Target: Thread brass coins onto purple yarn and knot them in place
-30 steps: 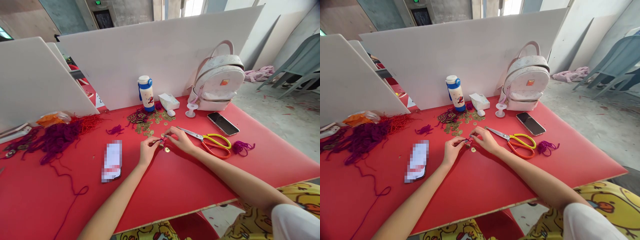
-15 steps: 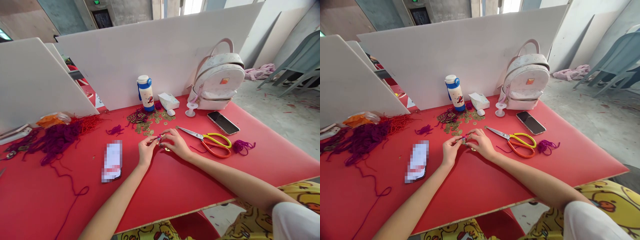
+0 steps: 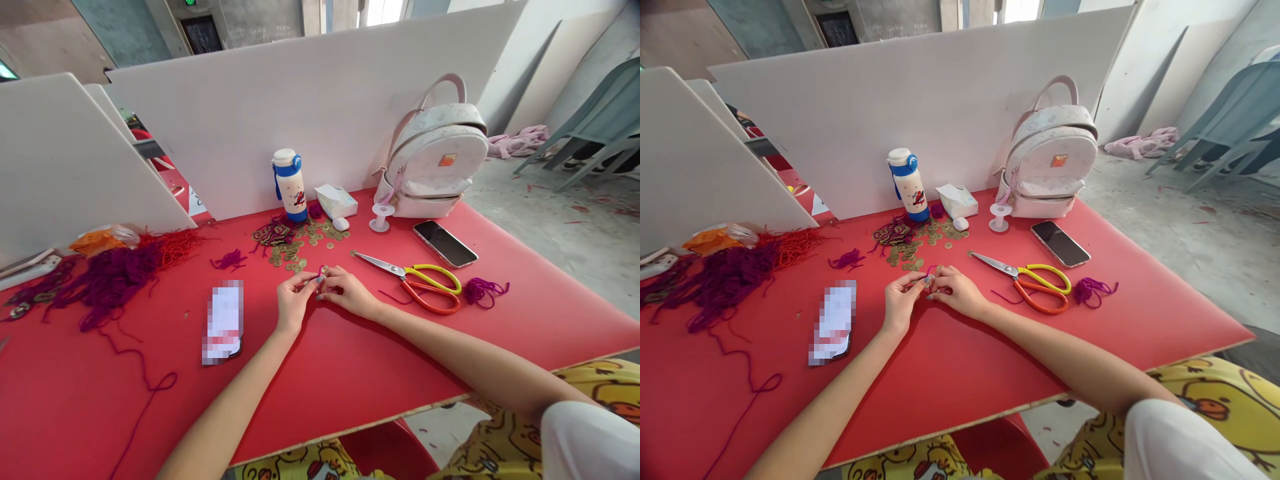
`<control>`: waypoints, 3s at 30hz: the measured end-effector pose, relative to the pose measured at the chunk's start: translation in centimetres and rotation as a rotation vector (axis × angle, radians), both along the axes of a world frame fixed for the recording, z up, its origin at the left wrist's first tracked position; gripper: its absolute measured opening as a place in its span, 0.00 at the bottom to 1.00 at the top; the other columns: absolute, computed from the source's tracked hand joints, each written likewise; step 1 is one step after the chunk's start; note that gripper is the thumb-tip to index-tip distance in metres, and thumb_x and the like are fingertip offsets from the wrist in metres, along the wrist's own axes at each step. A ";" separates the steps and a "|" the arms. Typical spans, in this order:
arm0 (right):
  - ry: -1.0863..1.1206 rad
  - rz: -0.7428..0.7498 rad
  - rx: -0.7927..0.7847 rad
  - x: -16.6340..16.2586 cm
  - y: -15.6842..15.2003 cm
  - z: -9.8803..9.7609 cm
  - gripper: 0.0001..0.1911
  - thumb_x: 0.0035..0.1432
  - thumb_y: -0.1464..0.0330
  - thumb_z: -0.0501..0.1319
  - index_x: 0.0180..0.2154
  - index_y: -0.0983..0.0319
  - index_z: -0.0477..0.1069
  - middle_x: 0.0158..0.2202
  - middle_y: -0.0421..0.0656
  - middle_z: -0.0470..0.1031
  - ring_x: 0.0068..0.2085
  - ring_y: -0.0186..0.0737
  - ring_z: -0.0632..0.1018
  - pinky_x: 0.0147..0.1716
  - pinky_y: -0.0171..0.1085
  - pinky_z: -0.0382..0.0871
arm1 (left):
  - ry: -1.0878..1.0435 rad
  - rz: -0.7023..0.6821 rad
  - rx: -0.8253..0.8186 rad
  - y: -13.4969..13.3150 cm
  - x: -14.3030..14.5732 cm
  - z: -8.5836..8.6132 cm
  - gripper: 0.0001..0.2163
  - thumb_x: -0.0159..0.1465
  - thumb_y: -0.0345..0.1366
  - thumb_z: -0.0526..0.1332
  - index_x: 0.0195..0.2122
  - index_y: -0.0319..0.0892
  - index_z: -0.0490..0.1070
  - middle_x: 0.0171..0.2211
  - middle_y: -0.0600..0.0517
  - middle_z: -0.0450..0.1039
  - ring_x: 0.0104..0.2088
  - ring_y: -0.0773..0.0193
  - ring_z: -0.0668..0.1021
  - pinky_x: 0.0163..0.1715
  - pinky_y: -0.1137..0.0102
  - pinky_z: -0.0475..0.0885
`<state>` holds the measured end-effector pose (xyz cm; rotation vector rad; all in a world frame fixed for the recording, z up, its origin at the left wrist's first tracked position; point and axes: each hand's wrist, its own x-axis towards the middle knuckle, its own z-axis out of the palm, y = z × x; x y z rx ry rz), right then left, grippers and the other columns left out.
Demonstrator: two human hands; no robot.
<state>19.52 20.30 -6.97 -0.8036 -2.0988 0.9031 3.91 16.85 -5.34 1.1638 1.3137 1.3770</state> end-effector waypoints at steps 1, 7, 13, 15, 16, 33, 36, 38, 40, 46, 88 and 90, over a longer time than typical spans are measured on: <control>-0.019 -0.001 0.008 0.0 0.0 0.0 0.09 0.58 0.66 0.64 0.26 0.60 0.72 0.32 0.43 0.71 0.37 0.42 0.69 0.40 0.42 0.63 | -0.010 -0.009 0.006 -0.1 0.0 0.1 0.09 0.53 0.41 0.68 0.30 0.41 0.79 0.29 0.51 0.78 0.28 0.66 0.76 0.29 0.73 0.71; -0.040 -0.005 -0.016 0.2 0.4 0.0 0.08 0.60 0.68 0.61 0.28 0.60 0.73 0.29 0.42 0.71 0.33 0.39 0.69 0.38 0.40 0.63 | -0.048 -0.061 0.050 -0.2 0.0 0.3 0.10 0.51 0.42 0.70 0.29 0.42 0.79 0.30 0.50 0.79 0.31 0.62 0.78 0.29 0.71 0.73; 0.013 -0.010 -0.106 0.4 0.8 -0.3 0.08 0.56 0.63 0.65 0.37 0.60 0.74 0.32 0.42 0.71 0.33 0.39 0.70 0.32 0.37 0.64 | -0.034 0.003 0.013 0.2 -0.2 -0.1 0.10 0.50 0.41 0.71 0.30 0.41 0.79 0.26 0.50 0.78 0.28 0.62 0.79 0.30 0.70 0.75; 0.113 -0.012 -0.168 0.5 0.7 -0.2 0.15 0.54 0.60 0.67 0.42 0.59 0.73 0.35 0.43 0.71 0.32 0.38 0.71 0.32 0.37 0.66 | -0.011 0.002 -0.007 0.4 -0.3 -0.2 0.11 0.50 0.41 0.70 0.31 0.40 0.79 0.28 0.49 0.79 0.29 0.61 0.80 0.31 0.69 0.75; 0.167 0.001 -0.208 0.5 0.6 -0.1 0.16 0.54 0.58 0.66 0.41 0.59 0.73 0.35 0.43 0.71 0.32 0.38 0.71 0.32 0.37 0.66 | 0.001 -0.018 -0.019 0.4 -0.4 -0.2 0.11 0.51 0.41 0.70 0.31 0.40 0.78 0.28 0.48 0.80 0.29 0.60 0.80 0.32 0.69 0.76; 0.367 0.061 -0.406 1.1 0.5 1.9 0.23 0.63 0.52 0.54 0.24 0.60 0.71 0.24 0.41 0.69 0.29 0.38 0.68 0.35 0.39 0.65 | 0.064 -0.125 -0.005 0.4 -0.1 -0.1 0.10 0.50 0.38 0.70 0.23 0.41 0.70 0.21 0.55 0.72 0.24 0.66 0.76 0.27 0.73 0.71; 0.401 0.034 -0.411 1.5 0.6 2.4 0.24 0.61 0.50 0.54 0.22 0.60 0.69 0.25 0.41 0.67 0.30 0.39 0.67 0.35 0.39 0.64 | 0.082 -0.131 -0.002 0.4 -0.1 -0.2 0.09 0.50 0.37 0.69 0.23 0.41 0.70 0.21 0.55 0.72 0.25 0.66 0.76 0.28 0.72 0.71; 0.418 0.033 -0.402 1.7 0.7 2.5 0.25 0.61 0.50 0.54 0.22 0.60 0.68 0.26 0.41 0.67 0.31 0.38 0.67 0.36 0.38 0.63 | 0.100 -0.130 -0.006 0.5 -0.1 -0.3 0.08 0.50 0.35 0.69 0.23 0.41 0.70 0.22 0.55 0.72 0.25 0.66 0.76 0.28 0.72 0.71; 0.428 0.046 -0.397 1.8 0.8 2.6 0.25 0.62 0.50 0.54 0.22 0.60 0.68 0.26 0.41 0.67 0.31 0.38 0.67 0.36 0.38 0.63 | 0.125 -0.128 -0.004 0.4 -0.1 -0.4 0.07 0.50 0.34 0.68 0.23 0.40 0.71 0.23 0.54 0.74 0.25 0.66 0.77 0.29 0.72 0.71; 0.443 0.016 -0.412 1.7 0.8 2.7 0.21 0.63 0.53 0.54 0.27 0.60 0.71 0.27 0.41 0.70 0.31 0.37 0.69 0.35 0.37 0.64 | 0.139 -0.180 0.017 0.2 0.0 -0.6 0.07 0.53 0.38 0.68 0.32 0.41 0.80 0.29 0.49 0.79 0.31 0.61 0.79 0.33 0.69 0.74; -0.046 -0.158 0.083 1.5 0.6 1.7 0.06 0.63 0.71 0.58 0.34 0.61 0.73 0.33 0.42 0.74 0.33 0.37 0.71 0.33 0.34 0.62 | 0.447 -0.166 0.401 0.5 -1.5 -0.5 0.05 0.60 0.36 0.65 0.29 0.43 0.78 0.29 0.52 0.71 0.30 0.65 0.74 0.29 0.72 0.68; -0.055 -0.129 0.060 1.4 0.5 1.6 0.05 0.62 0.71 0.58 0.34 0.61 0.73 0.33 0.41 0.74 0.33 0.37 0.71 0.33 0.34 0.62 | 0.382 -0.082 0.398 0.5 -1.4 -0.4 0.05 0.60 0.36 0.65 0.29 0.43 0.78 0.29 0.52 0.71 0.31 0.65 0.74 0.29 0.72 0.68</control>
